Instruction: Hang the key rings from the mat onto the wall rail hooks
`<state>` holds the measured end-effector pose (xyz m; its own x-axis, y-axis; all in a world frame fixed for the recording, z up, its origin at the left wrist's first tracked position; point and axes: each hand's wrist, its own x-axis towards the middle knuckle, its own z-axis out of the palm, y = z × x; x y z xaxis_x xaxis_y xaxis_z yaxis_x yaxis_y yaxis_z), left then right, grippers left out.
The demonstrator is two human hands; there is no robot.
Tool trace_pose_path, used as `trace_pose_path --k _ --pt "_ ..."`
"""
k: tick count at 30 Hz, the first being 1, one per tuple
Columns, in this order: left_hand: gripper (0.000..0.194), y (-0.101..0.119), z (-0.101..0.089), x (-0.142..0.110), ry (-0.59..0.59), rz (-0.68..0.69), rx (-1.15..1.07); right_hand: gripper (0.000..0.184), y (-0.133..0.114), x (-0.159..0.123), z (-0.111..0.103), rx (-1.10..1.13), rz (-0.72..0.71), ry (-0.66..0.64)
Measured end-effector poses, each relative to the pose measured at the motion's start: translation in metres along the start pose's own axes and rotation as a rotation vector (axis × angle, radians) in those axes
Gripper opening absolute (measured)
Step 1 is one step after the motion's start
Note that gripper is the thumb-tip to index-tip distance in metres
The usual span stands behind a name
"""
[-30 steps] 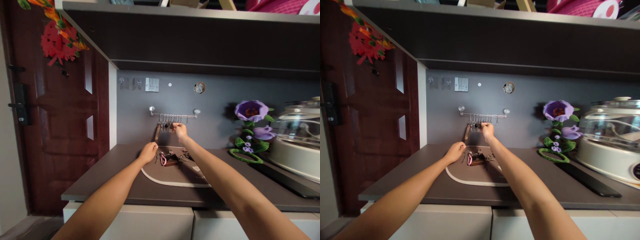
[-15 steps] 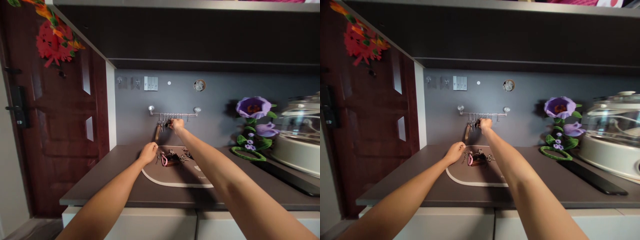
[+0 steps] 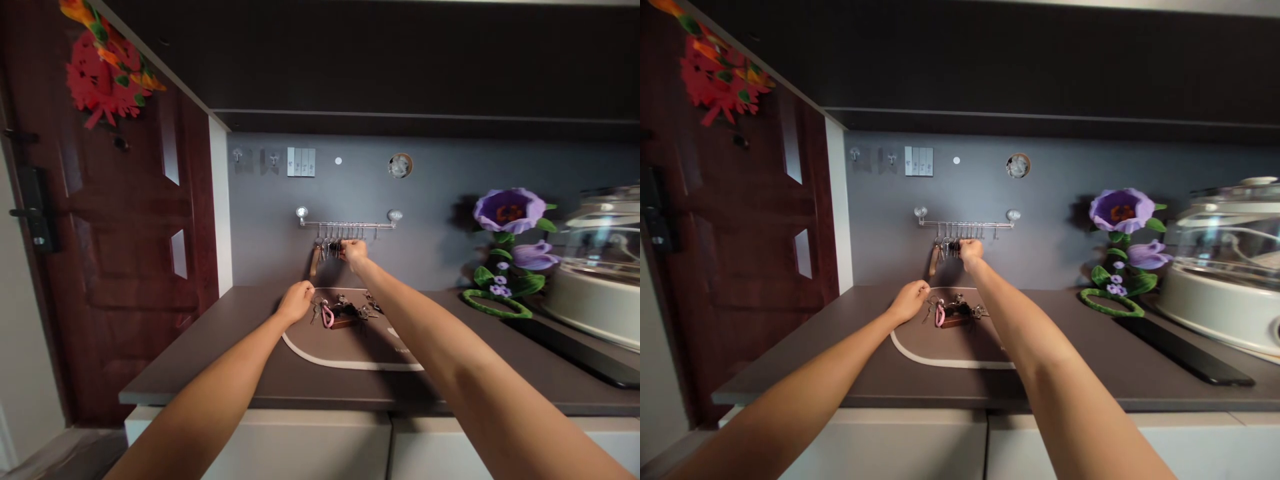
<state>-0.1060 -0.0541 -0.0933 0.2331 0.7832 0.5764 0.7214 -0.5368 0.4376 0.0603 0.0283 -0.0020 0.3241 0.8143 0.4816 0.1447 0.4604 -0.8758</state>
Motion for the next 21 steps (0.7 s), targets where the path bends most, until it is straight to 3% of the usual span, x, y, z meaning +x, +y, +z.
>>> trace_pose_path --k 14,21 --pt "0.020 -0.001 -0.001 -0.001 -0.021 0.003 0.008 0.004 -0.007 -0.012 -0.009 -0.065 0.095 0.038" --pt "0.018 -0.001 -0.003 -0.002 -0.027 0.034 0.004 0.014 -0.022 -0.037 -0.015 -0.042 0.130 0.038"
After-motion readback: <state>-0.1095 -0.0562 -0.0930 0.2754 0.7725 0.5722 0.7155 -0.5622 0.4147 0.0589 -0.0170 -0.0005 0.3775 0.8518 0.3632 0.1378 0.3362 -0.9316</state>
